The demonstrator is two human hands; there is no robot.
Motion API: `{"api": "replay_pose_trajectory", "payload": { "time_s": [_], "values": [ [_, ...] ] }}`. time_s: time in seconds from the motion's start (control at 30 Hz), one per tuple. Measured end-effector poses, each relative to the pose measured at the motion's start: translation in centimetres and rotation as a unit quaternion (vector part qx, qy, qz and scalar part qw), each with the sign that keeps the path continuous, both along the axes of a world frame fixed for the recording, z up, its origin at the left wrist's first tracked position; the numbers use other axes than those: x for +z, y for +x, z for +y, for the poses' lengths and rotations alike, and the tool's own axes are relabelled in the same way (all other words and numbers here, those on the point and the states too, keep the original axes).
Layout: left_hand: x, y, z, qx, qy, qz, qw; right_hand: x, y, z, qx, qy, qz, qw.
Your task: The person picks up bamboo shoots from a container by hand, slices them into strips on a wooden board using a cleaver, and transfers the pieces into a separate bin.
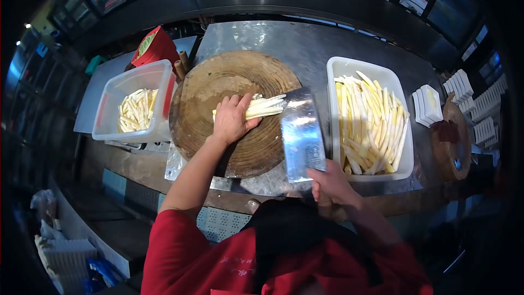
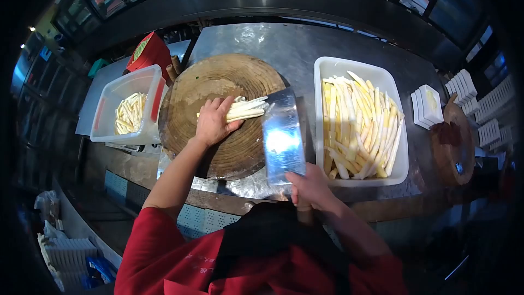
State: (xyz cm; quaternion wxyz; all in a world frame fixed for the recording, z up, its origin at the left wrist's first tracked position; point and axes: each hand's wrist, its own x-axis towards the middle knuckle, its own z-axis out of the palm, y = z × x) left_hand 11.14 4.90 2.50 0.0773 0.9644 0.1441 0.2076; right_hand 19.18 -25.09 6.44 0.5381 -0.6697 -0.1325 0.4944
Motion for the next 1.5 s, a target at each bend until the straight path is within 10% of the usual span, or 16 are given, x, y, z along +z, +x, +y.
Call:
{"api": "replay_pose_trajectory", "payload": {
  "time_s": [0.53, 0.77, 0.9, 1.23, 1.5],
  "values": [
    [4.4, -6.7, 8.9, 0.124, 0.031, -0.282, 0.951, 5.5, -6.0, 16.9, 0.198, 0.078, 0.023, 0.977],
    [5.4, -17.0, 24.8, 0.338, 0.15, -0.113, 0.922, 5.7, -7.2, 18.5, 0.248, 0.128, 0.062, 0.958],
    [5.8, -13.6, 21.3, 0.306, 0.11, -0.159, 0.932, 2.9, -4.5, 12.1, 0.16, 0.104, 0.038, 0.981],
    [7.0, 12.8, -2.2, -0.087, -0.052, -0.121, 0.987, 4.0, 1.4, -10.4, -0.209, 0.036, -0.078, 0.974],
    [0.8, 25.6, -16.6, -0.407, -0.07, 0.04, 0.91, 2.5, 1.4, -22.9, -0.441, 0.096, -0.071, 0.89]
  ]
}}
